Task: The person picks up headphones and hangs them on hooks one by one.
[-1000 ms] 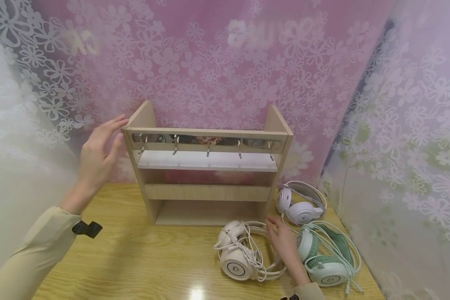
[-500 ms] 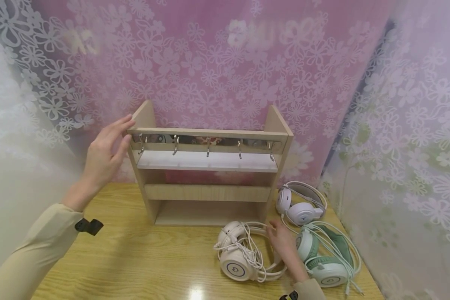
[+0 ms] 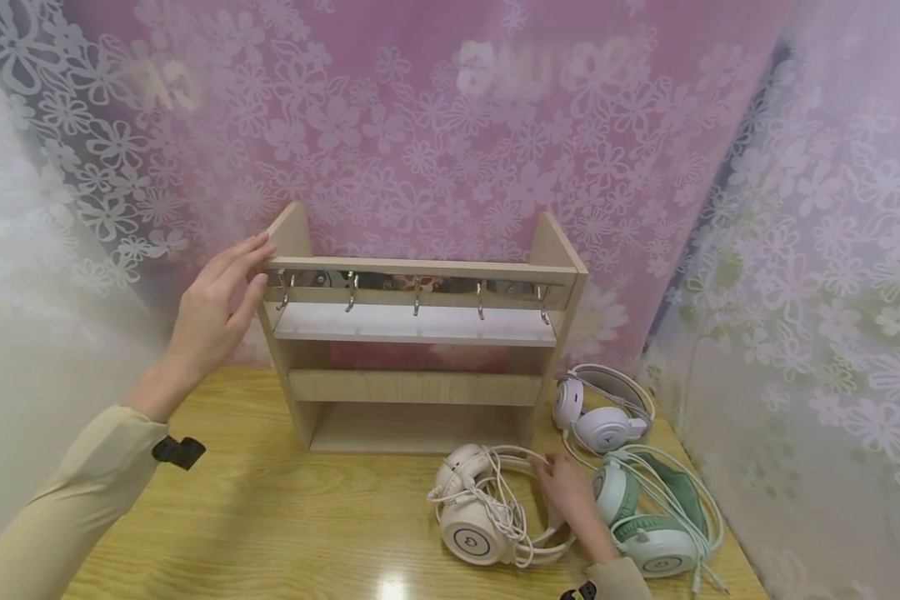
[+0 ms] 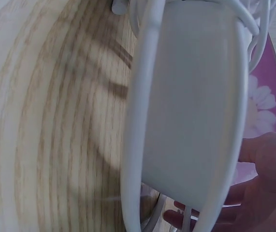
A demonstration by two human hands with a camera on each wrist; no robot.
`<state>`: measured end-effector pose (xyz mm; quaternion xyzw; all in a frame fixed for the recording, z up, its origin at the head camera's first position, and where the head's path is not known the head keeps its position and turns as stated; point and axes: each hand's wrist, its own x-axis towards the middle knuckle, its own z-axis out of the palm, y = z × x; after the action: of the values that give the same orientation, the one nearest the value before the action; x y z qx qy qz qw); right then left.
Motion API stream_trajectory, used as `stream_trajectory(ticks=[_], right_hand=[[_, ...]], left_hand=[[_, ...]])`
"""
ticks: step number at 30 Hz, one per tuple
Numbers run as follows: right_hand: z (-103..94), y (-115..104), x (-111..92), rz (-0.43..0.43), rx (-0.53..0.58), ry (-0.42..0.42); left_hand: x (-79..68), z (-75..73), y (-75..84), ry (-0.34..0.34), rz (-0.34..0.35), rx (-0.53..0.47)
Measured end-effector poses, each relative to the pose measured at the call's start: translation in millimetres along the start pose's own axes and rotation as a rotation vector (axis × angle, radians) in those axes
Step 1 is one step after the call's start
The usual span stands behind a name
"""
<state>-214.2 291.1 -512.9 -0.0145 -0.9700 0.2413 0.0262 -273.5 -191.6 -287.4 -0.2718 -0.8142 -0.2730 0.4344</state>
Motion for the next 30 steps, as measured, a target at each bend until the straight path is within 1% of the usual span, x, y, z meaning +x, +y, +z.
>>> stream_trajectory(ticks=[5,11,14,20,30], right_hand=[[1.4,3.1,1.8,0.004,0.003,-0.015],[3.7,5.6,2.2,-0.005,0.004,-0.017],[4.4,6.0,2.0,-0.005,0.003,-0.020],[4.4,4.9,1.7,0.007,0.015,-0.024],[7.9,7.1,1.1,0.017,0.042,0.001]], left_hand=[[0.6,-2.0,-1.6,-0.024,0.019,0.029],[-1.5,-3.4,-5.7,-0.070,0.085,0.159],[-1.9,-4.0,-6.8,-0.081,0.115,0.200],[-0.5,-5.2,-6.5,-0.078,0.150,0.219],[-2.2,-5.6,-5.6,-0.083,0.135,0.226]])
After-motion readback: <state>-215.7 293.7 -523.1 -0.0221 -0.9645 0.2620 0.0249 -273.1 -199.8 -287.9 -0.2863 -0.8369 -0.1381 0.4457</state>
